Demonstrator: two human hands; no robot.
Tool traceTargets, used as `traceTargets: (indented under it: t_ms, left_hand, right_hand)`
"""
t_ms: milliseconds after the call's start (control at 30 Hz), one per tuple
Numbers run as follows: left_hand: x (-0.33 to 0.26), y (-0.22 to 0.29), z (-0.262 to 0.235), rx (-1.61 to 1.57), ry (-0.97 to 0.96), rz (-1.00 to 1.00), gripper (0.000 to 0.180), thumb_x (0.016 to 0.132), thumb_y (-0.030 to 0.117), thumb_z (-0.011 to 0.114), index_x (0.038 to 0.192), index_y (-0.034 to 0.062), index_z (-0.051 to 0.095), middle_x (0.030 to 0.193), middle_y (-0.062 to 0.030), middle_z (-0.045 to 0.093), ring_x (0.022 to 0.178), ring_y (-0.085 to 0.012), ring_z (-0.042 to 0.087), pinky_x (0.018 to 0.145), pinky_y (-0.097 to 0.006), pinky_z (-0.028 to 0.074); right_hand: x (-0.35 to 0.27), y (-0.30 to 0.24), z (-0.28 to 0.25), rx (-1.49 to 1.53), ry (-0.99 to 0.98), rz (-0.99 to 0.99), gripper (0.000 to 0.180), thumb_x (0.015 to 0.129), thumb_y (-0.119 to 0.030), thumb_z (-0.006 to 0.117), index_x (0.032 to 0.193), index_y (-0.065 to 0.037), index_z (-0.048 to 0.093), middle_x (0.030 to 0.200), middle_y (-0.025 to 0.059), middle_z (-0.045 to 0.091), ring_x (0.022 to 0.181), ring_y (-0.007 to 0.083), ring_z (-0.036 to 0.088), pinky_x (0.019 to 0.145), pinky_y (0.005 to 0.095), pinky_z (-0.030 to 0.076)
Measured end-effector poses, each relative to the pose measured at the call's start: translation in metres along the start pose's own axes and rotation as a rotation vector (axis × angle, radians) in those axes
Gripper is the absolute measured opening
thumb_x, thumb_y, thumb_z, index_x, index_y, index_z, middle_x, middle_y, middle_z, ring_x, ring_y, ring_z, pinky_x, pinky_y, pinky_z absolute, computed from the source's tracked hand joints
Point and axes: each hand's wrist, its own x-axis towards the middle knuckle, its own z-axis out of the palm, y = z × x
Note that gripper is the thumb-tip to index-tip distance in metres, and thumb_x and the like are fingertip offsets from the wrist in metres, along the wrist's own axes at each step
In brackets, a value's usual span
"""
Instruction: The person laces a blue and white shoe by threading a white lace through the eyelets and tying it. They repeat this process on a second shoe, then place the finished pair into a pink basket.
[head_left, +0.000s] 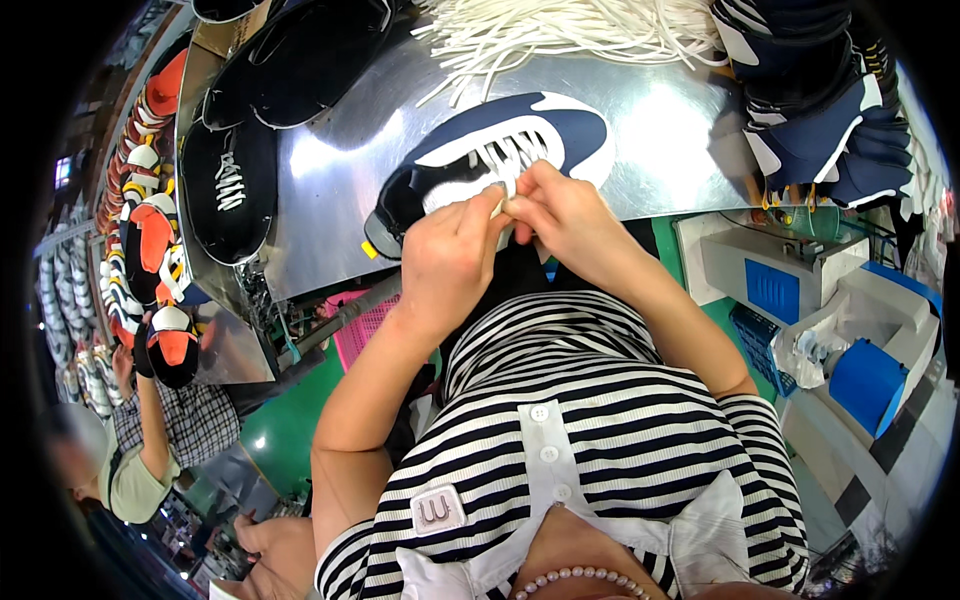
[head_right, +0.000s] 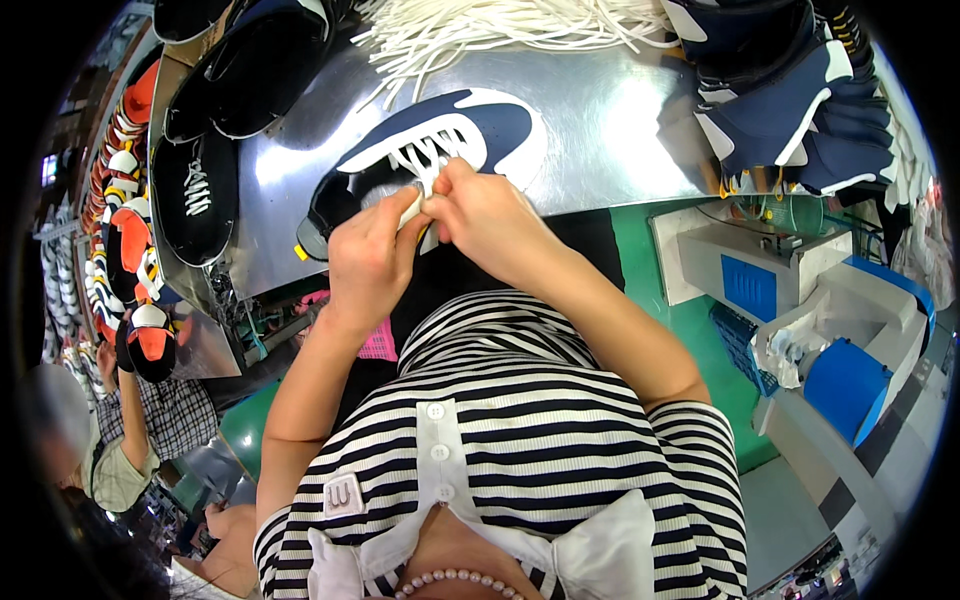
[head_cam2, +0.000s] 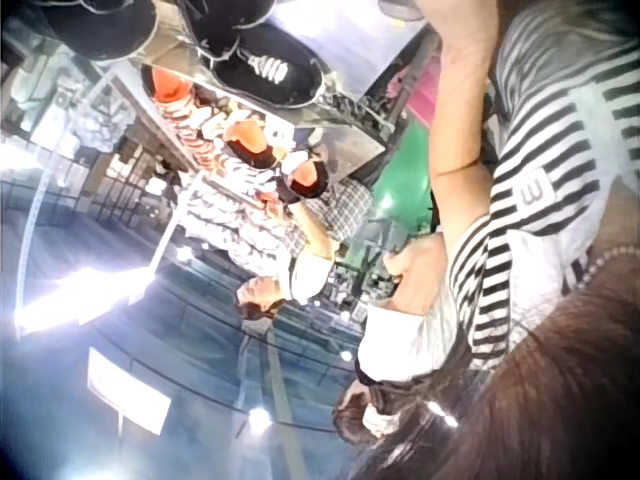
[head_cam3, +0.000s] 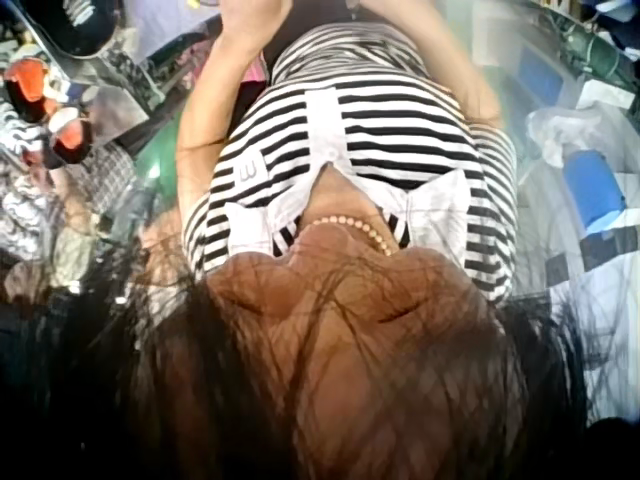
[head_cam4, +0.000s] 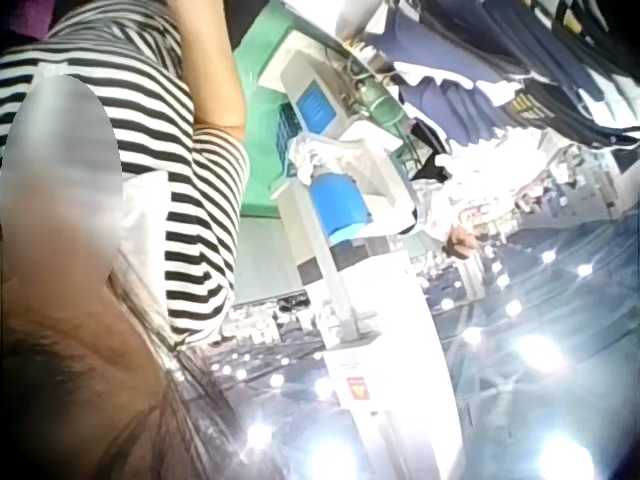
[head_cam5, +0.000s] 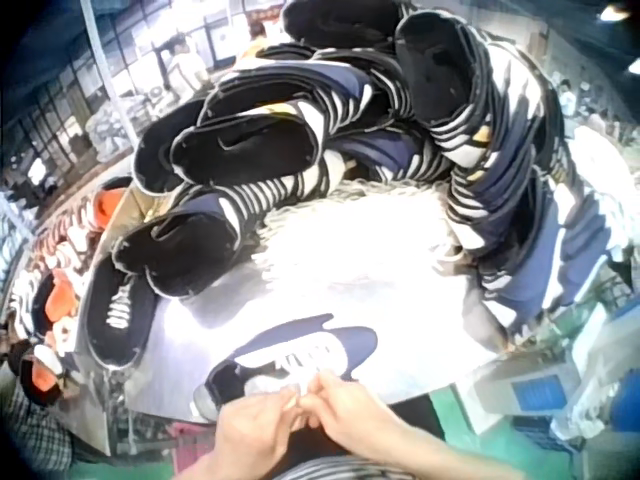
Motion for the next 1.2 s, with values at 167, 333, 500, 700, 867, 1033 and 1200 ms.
traceTargets:
  t_ms: [167,333,500,700,867,1033,1200]
  left_hand:
    - [-0.003,0.002,-0.010,-0.133,-0.092,-0.205,0.025,0.088,0.010,0.069,0.111,0.0038,0.063,0.092,-0.0156,0.070,0.076,-0.0316,0.068,0.067,-0.035,0.052]
    - [0.016,0.006,-0.018,-0.254,-0.351,-0.303,0.021,0.087,0.019,0.072,0.096,0.0009,0.068,0.079,-0.0184,0.068,0.068,-0.0311,0.067,0.062,-0.034,0.051]
    - [0.018,0.001,-0.037,-0.171,-0.467,-0.362,0.034,0.090,0.034,0.066,0.089,0.0007,0.071,0.070,-0.0202,0.065,0.064,-0.0355,0.065,0.060,-0.040,0.051]
    - [0.003,-0.022,-0.001,-0.312,0.006,-0.514,0.024,0.091,0.027,0.064,0.098,0.0042,0.070,0.078,-0.0180,0.068,0.070,-0.0324,0.066,0.062,-0.043,0.050]
    - [0.025,-0.014,0.017,-0.107,0.166,-0.429,0.019,0.082,0.026,0.066,0.081,0.0072,0.072,0.071,-0.0133,0.067,0.069,-0.0335,0.066,0.063,-0.044,0.051]
    - [-0.004,-0.009,-0.002,-0.119,0.190,-0.397,0.014,0.081,0.018,0.061,0.079,0.0046,0.066,0.066,-0.0167,0.064,0.067,-0.0353,0.064,0.061,-0.048,0.049]
    - [-0.042,0.016,-0.018,-0.025,0.606,-0.038,0.040,0.079,0.009,0.072,0.115,0.0012,0.058,0.111,-0.0162,0.063,0.104,-0.0340,0.060,0.090,-0.041,0.046]
  right_hand:
    - [-0.024,-0.008,-0.058,-0.192,0.067,0.045,0.013,0.094,-0.011,0.060,0.102,0.000,0.059,0.075,0.0092,0.067,0.069,0.0154,0.065,0.064,0.0289,0.050]
    - [0.021,0.025,-0.033,-0.222,0.440,-0.283,0.020,0.094,-0.014,0.062,0.111,-0.004,0.057,0.084,0.0159,0.069,0.073,0.0288,0.068,0.068,0.0344,0.052]
    - [0.033,0.033,-0.032,-0.227,0.517,-0.226,0.023,0.095,-0.018,0.062,0.112,-0.003,0.057,0.080,0.0178,0.068,0.074,0.0325,0.068,0.068,0.0363,0.052]
    - [0.034,0.035,-0.029,-0.235,0.402,-0.269,0.025,0.098,-0.021,0.058,0.113,-0.001,0.057,0.084,0.0151,0.067,0.070,0.0218,0.064,0.067,0.0327,0.050]
    - [0.035,0.061,-0.041,-0.177,0.448,-0.304,0.022,0.100,-0.017,0.055,0.114,-0.001,0.056,0.080,0.0041,0.058,0.068,0.0101,0.052,0.063,0.0252,0.044]
    - [0.038,0.048,-0.023,-0.246,0.426,-0.284,0.020,0.101,-0.018,0.055,0.111,-0.001,0.056,0.079,0.0021,0.057,0.068,0.0075,0.051,0.063,0.0235,0.043]
    - [0.047,0.059,-0.043,-0.125,0.344,-0.229,0.021,0.101,-0.019,0.055,0.114,-0.002,0.056,0.080,0.0024,0.057,0.069,0.0072,0.051,0.063,0.0230,0.043]
